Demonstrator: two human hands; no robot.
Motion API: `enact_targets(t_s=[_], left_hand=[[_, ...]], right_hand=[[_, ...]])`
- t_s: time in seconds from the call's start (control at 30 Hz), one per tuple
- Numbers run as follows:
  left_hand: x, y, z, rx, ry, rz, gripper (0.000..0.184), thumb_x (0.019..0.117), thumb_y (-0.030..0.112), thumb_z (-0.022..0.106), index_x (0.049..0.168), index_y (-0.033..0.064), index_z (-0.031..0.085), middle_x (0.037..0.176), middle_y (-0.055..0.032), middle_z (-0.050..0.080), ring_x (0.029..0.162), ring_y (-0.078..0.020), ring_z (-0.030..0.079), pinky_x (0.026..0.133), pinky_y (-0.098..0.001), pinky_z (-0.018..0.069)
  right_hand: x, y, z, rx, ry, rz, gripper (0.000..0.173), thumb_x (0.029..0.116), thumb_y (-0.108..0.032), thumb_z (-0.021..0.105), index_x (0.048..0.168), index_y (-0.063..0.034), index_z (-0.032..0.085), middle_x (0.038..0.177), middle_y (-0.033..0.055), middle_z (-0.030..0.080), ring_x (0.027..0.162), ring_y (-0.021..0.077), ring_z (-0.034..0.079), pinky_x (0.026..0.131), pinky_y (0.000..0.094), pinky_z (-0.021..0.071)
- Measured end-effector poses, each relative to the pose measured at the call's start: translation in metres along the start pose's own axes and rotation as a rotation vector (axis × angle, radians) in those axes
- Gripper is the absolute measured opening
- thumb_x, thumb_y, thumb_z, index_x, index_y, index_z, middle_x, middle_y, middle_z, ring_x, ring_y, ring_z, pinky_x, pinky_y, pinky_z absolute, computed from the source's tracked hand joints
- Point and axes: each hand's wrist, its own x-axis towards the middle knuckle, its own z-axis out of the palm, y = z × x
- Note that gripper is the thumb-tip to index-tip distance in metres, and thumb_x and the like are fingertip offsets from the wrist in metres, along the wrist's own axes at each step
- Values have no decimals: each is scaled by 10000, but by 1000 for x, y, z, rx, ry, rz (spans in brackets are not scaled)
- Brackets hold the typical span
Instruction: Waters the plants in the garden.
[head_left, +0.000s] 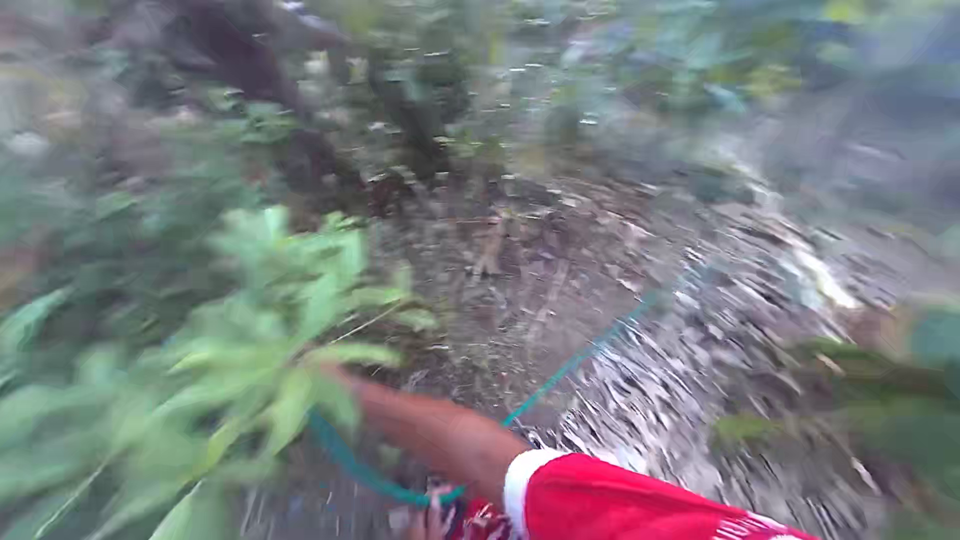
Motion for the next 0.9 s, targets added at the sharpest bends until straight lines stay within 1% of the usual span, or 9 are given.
enact_targets(t_s=[0.03,0.1,0.17,0.23,0.37,0.47,0.53,0.8,0.9], left_hand=[[16,-43,-2,-37,9,89,337,1083,129,433,1188,-119,635,1120,-235,705,1024,-265,719,905,-416,616],[34,-70,-7,6,22,16,323,1075,206,484,1185,-17,691,1119,-143,732,1043,-226,714,974,-437,582],[30,-62,-19,85,17,-40,353,1068,256,507,1180,-19,697,1090,-174,724,1034,-261,691,993,-475,519],[28,-57,-24,75,-1,-59,386,1072,282,496,1186,-40,676,1074,-210,708,1024,-296,688,978,-501,524],[25,-63,-23,21,-8,-80,418,1079,310,475,1245,-36,641,1117,-223,690,1038,-312,679,977,-517,515],[27,-68,-17,3,23,-36,404,1077,277,477,1224,-60,646,1099,-237,687,1007,-322,675,951,-508,516],[26,-70,-15,-12,44,-13,388,1075,252,481,1196,-75,650,1070,-239,684,977,-313,670,932,-493,516],[21,-83,-7,-73,71,-130,412,1089,266,461,1217,-86,632,1105,-246,677,1028,-306,666,981,-490,504],[20,-84,-8,-102,96,-171,418,1098,277,432,1188,-83,625,1059,-231,661,957,-282,652,921,-467,513]], right_hand=[[-8,-4,-7,-86,-60,37,323,1070,-89,508,1334,89,563,1200,221,659,1031,196,638,924,337,531],[10,19,-17,-231,-162,89,331,1065,-130,521,1349,34,564,1171,166,661,990,157,640,879,309,545],[49,71,-15,-319,-225,75,414,1025,-132,606,1412,-3,539,1275,171,650,1098,205,652,938,370,558],[74,100,-7,-167,-217,67,357,1073,-154,501,1412,-43,506,1237,127,638,1054,193,636,884,388,556],[63,88,0,-41,-246,72,372,1101,-273,418,1424,-103,491,1246,84,633,1047,186,633,875,437,562],[62,83,9,-73,-253,122,293,1090,-278,465,1330,-113,496,1009,16,598,802,107,599,718,320,552],[71,93,21,28,-208,166,193,1078,-232,454,1220,-114,509,897,5,596,698,109,593,633,304,551],[53,115,61,23,-273,240,322,1071,-139,460,1389,-122,416,972,63,597,739,158,614,647,349,554],[47,118,87,-5,-303,202,238,1056,-114,484,1293,-95,467,887,82,625,670,181,627,598,360,563]])
